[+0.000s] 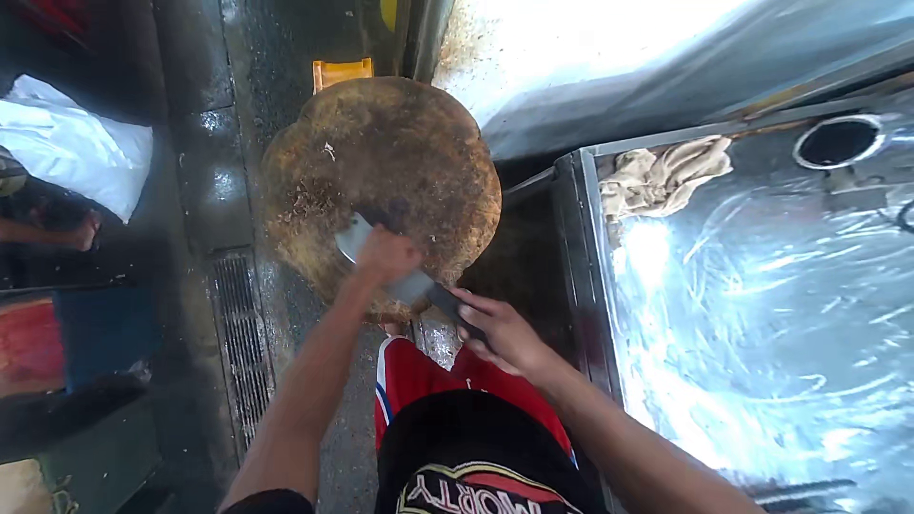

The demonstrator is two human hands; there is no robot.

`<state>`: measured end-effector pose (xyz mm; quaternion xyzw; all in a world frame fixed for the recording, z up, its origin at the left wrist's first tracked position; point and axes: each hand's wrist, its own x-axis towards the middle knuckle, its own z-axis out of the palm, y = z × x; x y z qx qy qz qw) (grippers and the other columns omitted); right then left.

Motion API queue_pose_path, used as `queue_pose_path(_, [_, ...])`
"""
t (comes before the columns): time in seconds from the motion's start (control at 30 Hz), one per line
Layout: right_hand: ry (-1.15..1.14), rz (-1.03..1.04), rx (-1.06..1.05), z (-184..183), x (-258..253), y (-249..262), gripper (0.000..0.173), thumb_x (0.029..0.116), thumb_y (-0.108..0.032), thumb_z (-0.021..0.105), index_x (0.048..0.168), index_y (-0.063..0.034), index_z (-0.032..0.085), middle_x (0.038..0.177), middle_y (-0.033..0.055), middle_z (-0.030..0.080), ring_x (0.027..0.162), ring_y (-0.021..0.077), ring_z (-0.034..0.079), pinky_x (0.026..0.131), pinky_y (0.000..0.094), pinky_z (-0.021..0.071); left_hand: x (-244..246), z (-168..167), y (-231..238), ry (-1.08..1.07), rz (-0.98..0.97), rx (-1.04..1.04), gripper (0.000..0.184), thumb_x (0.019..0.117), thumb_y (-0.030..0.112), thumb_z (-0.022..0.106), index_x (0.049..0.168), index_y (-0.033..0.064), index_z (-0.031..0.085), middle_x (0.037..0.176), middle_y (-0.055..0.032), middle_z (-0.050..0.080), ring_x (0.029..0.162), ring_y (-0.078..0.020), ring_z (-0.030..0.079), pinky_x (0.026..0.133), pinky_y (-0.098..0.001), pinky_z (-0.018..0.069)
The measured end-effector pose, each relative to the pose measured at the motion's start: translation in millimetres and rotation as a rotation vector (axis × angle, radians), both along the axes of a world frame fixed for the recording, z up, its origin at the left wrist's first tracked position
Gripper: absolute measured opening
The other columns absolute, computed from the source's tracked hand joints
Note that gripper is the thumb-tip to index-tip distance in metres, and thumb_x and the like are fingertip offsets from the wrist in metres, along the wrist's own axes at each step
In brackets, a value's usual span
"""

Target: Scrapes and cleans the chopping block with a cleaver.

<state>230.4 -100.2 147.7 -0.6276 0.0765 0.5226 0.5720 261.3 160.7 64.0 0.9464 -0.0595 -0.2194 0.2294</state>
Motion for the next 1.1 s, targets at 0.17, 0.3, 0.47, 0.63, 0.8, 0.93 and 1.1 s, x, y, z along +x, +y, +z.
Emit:
queue_pose_path(0.17, [0.062, -0.038, 0.062, -10, -13, 9, 0.047, 0.1098, -0.024, 0.047, 0.157, -0.0189, 0.046, 0.084, 0.0061, 0.063, 0.048, 0.0104, 0.047, 0.041, 0.0242, 0.0395, -12, 4, 19, -0.024, 0.023, 0.132, 0.043, 0.1013, 0.039, 0.047, 0.073, 0.0145, 0.069, 0.074, -0.0042, 0.069, 0.080, -0.0232, 0.068, 0.099, -0.0489, 0.0467])
queue_pose_path(0.3, [0.038, -0.013, -0.065, -4, -33, -103, 0.052, 0.1041, -0.031, 0.051, 0.156, -0.0231, 0.048, 0.084, 0.0049, 0.063, 0.048, 0.0100, 0.045, 0.041, 0.0250, 0.0389, -29, 0, -93, 0.067, 0.017, -0.019, 0.048, 0.1013, 0.047, 0.041, 0.089, 0.0149, 0.075, 0.089, -0.0058, 0.075, 0.094, -0.0242, 0.070, 0.107, -0.0537, 0.0416])
queue_pose_path(0.47, [0.164, -0.177, -0.139, 27, -37, -212, 0.056, 0.0987, -0.031, 0.055, 0.153, -0.0226, 0.050, 0.075, 0.0022, 0.060, 0.044, 0.0062, 0.046, 0.036, 0.0203, 0.0372, -17, 14, -210, 0.167, -0.135, -0.188, 0.053, 0.1034, 0.045, 0.036, 0.088, 0.0092, 0.072, 0.091, -0.0099, 0.074, 0.098, -0.0276, 0.070, 0.113, -0.0570, 0.0375])
queue_pose_path(0.63, [0.086, -0.084, -0.170, 32, 5, -167, 0.052, 0.1012, -0.025, 0.050, 0.153, -0.0214, 0.051, 0.075, 0.0017, 0.058, 0.043, 0.0078, 0.042, 0.036, 0.0226, 0.0359, 16, 19, -168, 0.175, -0.076, -0.168, 0.050, 0.1054, 0.043, 0.038, 0.098, 0.0091, 0.073, 0.097, -0.0099, 0.075, 0.102, -0.0252, 0.069, 0.113, -0.0517, 0.0376])
queue_pose_path(0.8, [0.114, -0.116, -0.058, 17, 7, -148, 0.050, 0.1048, -0.024, 0.051, 0.154, -0.0193, 0.051, 0.077, 0.0045, 0.060, 0.044, 0.0087, 0.042, 0.037, 0.0229, 0.0360, 17, 12, -146, 0.136, -0.037, -0.042, 0.048, 0.1037, 0.041, 0.036, 0.087, 0.0109, 0.069, 0.086, -0.0063, 0.072, 0.090, -0.0218, 0.068, 0.101, -0.0475, 0.0416])
queue_pose_path(0.93, [0.168, -0.058, -0.102, 21, 12, -198, 0.053, 0.1006, -0.028, 0.054, 0.153, -0.0231, 0.052, 0.078, 0.0035, 0.060, 0.044, 0.0079, 0.042, 0.036, 0.0221, 0.0347, 7, 14, -195, 0.186, -0.022, -0.072, 0.052, 0.1031, 0.044, 0.034, 0.089, 0.0101, 0.072, 0.092, -0.0089, 0.074, 0.100, -0.0256, 0.069, 0.111, -0.0522, 0.0383])
queue_pose_path(1.1, [0.064, 0.028, -0.076, 20, 34, -101, 0.048, 0.1064, -0.024, 0.050, 0.155, -0.0219, 0.050, 0.082, 0.0038, 0.062, 0.046, 0.0099, 0.044, 0.039, 0.0246, 0.0384, 21, 16, -102, 0.112, 0.002, -0.045, 0.043, 0.1052, 0.038, 0.046, 0.090, 0.0088, 0.075, 0.087, -0.0109, 0.074, 0.092, -0.0287, 0.070, 0.103, -0.0542, 0.0447])
